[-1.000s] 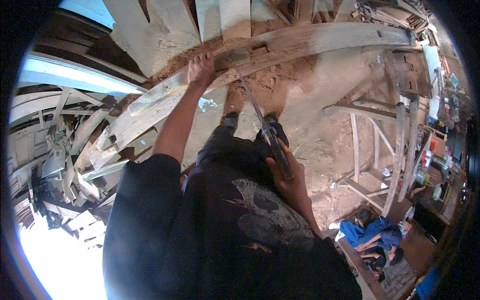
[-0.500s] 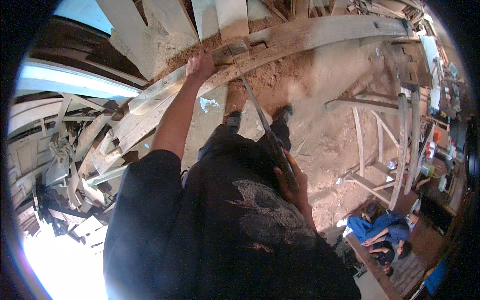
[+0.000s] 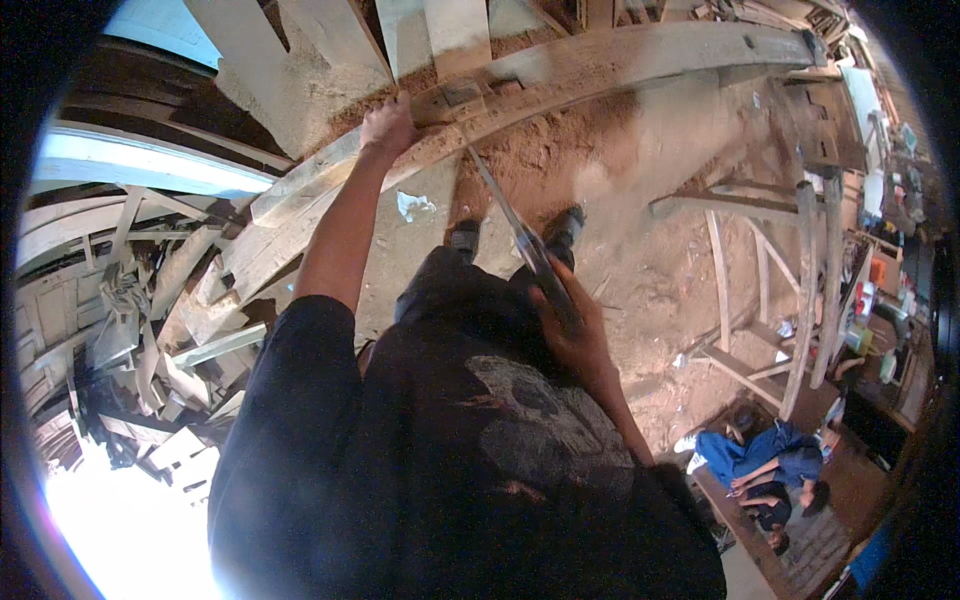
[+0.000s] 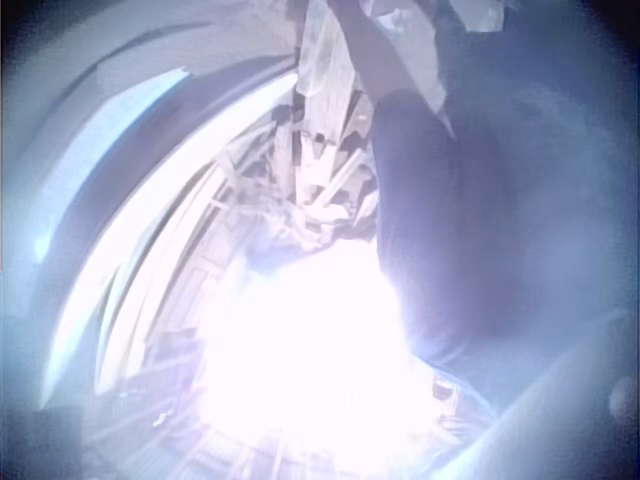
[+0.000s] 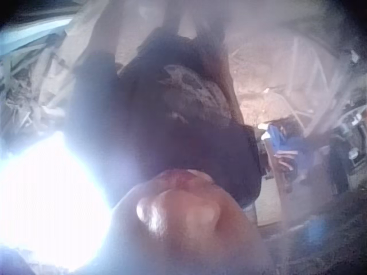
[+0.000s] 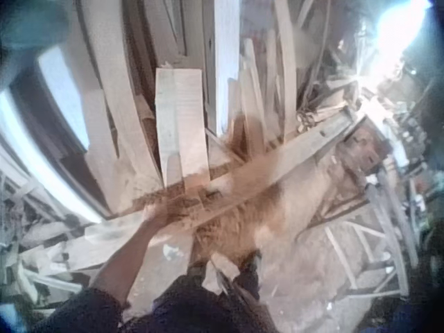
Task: The person sits on the floor of a workshop and uses a hand saw to cut a small block of wood. They hold the wood steady with one hand and saw with the other, producing sawdust. The person then repositions the wood and continues sawing.
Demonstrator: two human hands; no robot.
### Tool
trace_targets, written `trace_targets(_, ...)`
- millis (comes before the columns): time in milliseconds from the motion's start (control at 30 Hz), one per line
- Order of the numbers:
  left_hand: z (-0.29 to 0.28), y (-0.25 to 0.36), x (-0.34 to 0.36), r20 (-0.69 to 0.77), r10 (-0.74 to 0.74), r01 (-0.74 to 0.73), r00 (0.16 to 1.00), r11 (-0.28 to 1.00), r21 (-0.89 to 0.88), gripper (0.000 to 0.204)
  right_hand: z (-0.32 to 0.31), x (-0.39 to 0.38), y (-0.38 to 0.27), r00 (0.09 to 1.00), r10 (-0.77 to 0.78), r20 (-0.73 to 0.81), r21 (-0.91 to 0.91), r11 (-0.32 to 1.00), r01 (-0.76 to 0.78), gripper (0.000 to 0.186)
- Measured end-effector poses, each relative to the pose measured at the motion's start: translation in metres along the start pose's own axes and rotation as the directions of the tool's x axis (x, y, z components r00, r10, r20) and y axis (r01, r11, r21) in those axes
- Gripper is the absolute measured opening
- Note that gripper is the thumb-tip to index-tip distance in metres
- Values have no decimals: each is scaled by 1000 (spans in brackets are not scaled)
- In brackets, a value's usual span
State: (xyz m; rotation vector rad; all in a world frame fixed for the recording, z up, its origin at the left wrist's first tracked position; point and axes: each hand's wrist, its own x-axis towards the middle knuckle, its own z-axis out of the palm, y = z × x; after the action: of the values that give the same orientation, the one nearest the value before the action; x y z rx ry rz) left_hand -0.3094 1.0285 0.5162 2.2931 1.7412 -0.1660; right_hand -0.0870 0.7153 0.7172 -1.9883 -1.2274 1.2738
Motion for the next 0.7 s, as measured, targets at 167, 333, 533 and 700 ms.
trace_targets(167, 21, -1, -6, -216, 28, -17, 976, 999, 50, 40, -13, -24, -8, 989, 132, 63, -123, 985, -124, 45)
trace_targets(333, 12, -4, 0, -75, 16, -18, 997, 999, -29, 50, -1, -2, 14, 998, 52, 19, 23, 998, -52, 46)
trace_targets(533, 17, 3, 8, -210, -63, 70, 976, 997, 30, 71, -6, -29, 30, 980, -152, -126, -100, 985, 140, 44)
trace_targets(700, 7, 1, 19, -96, -202, 193, 975, 977, -94, 82, -22, 3, 37, 979, -124, -163, -61, 991, 115, 40)
